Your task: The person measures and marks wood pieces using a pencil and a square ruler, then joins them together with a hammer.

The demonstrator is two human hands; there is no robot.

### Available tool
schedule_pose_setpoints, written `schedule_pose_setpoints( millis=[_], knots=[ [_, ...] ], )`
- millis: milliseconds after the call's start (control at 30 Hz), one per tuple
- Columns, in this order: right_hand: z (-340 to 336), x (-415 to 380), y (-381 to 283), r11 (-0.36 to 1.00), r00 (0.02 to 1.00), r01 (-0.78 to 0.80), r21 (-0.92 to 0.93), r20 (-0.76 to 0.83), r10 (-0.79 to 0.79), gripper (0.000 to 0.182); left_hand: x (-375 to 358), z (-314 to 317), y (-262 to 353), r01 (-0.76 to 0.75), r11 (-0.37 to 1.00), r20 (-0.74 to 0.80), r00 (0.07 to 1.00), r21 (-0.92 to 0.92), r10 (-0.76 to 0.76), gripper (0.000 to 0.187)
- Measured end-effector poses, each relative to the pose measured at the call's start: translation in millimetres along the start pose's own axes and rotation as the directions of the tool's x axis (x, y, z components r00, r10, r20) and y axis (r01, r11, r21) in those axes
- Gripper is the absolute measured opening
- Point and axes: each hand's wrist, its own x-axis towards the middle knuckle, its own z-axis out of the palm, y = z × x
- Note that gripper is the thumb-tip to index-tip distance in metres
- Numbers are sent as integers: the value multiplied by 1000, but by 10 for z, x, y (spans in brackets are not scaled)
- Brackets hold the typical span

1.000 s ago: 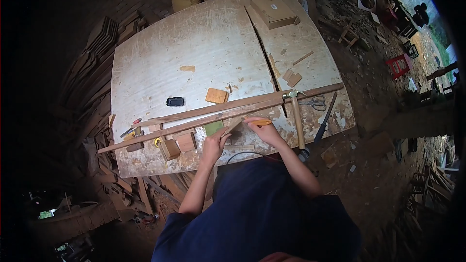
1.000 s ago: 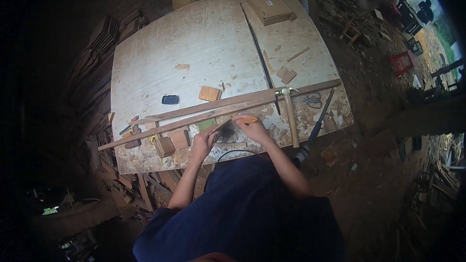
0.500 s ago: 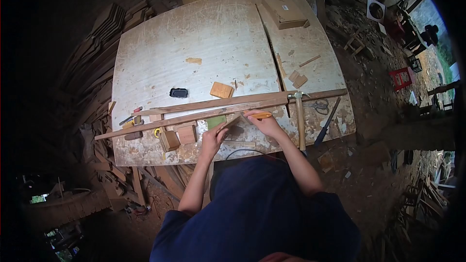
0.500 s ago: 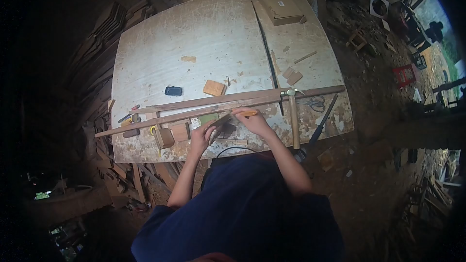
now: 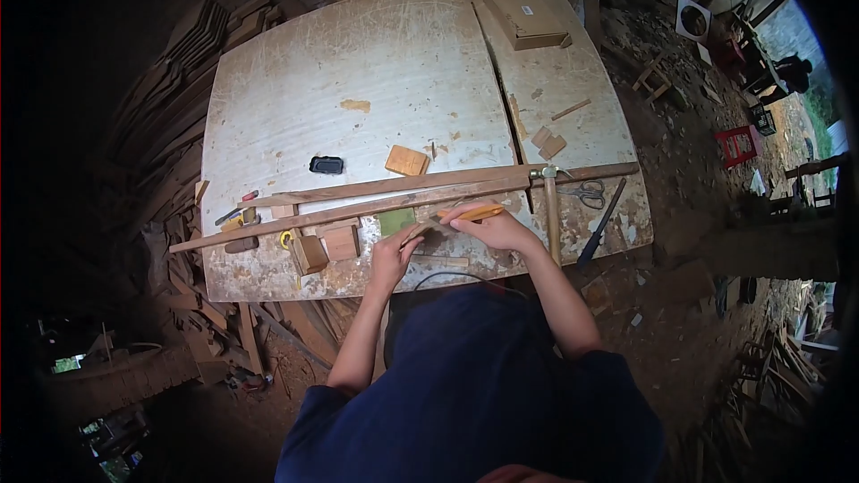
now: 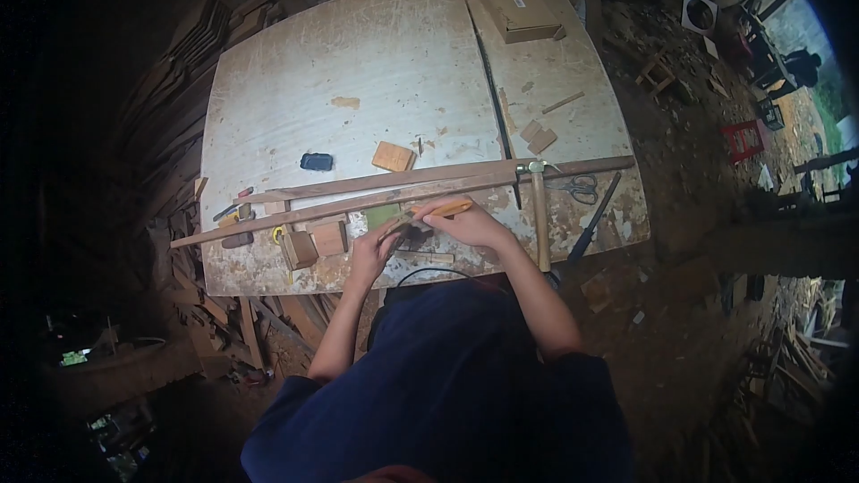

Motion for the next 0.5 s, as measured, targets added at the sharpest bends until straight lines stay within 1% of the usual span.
schedule_pose_setpoints(
  millis=[33,100,133,167,200,267,300,367,400,433,500],
  knots=[
    [-70,31,-21,1000,999,20,0,-30,-20,19,33,6,15,14,1000,5,1000,16,-14,30],
    [-10,92,138,970,992,82,-230,-70,-101,19,18,17,64,50,998,21,998,49,-51,31],
    [32,114,141,934,985,105,-342,-91,-144,19,18,29,110,33,998,22,999,46,-34,31],
    [205,82,141,946,984,157,-282,-41,-176,18,40,46,157,12,999,20,1000,44,-13,31],
    [201,100,160,974,990,110,-196,-62,-124,18,52,41,177,-7,999,17,1000,45,6,31],
    [236,152,315,1000,997,14,-13,-79,-15,19,17,7,123,27,1000,12,1000,-3,-27,31],
    [189,206,362,999,993,48,17,-112,-46,20,-11,3,123,44,999,12,999,-30,-43,31],
    [152,195,451,991,996,-45,-128,-88,34,20,-47,55,155,-6,999,27,1000,34,5,30],
    [138,198,379,976,994,-88,-198,-81,73,20,-39,55,164,-31,997,36,999,69,29,30],
    [164,181,227,999,1000,-10,-32,-12,9,19,-33,43,113,29,996,68,997,82,-34,30],
    [169,118,23,991,995,-54,119,93,43,20,-17,24,33,143,984,143,977,108,-158,30]
  ],
)
